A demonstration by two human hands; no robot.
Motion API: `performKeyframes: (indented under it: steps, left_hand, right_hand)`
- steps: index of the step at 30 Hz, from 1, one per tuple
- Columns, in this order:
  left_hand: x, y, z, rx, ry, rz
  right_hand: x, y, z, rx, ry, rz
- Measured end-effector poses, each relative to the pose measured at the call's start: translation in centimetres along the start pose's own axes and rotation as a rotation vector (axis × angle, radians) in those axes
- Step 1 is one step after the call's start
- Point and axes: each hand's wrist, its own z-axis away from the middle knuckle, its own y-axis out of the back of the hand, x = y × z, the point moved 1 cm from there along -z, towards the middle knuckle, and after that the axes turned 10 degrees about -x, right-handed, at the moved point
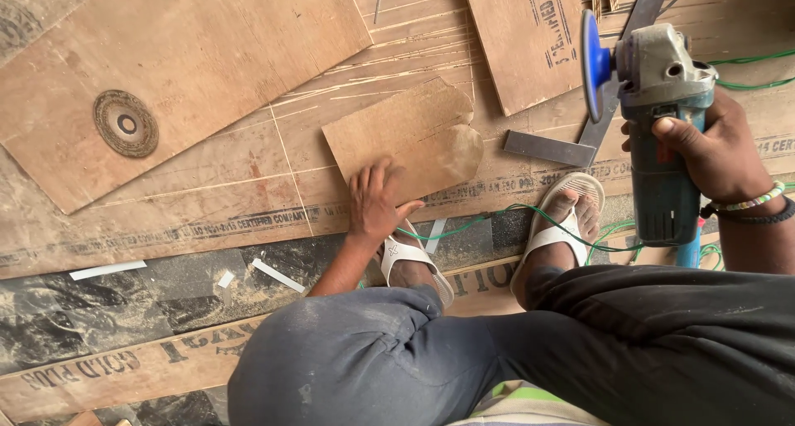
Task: Shaping wood pieces using an angle grinder and checking dimensions with a square ruler.
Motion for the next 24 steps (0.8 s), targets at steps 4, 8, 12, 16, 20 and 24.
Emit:
performKeyframes:
  steps: [4,8,12,16,20,24]
  left_hand:
    - [-1.2,3.2,-3.5,0.152,-0.053,-0.008]
    - [-0.4,6.0,-6.7,-0.055,0.075,-0.176]
    - [0.8,7.5,-8.1,-0.267,0.228,-0.219]
    - [-0.9,9.5,-9.0,-0.226,0.335,-0.151]
    - [-5.8,9.4,-8.2,-0.198,0.258,0.103]
    - [-5.9,12.2,-5.0,-0.087,0.170,0.446]
  right_hand:
    - [0.1,0.0,0.3,0.024,-0.017,0.003]
    - [0.6,0.0,0.3,0.033,-0.019,-0.002]
    - [0.1,-0.4,0.4,0.057,-0.021,-0.059]
    - [0.6,-0.1,0.6,0.059,-0.035,-0.078]
    - [1.2,-0.3,0.4,0.069,-0.024,-0.116]
    - [2.2,-1.0,-0.7,0.042,-0.057,-0.236]
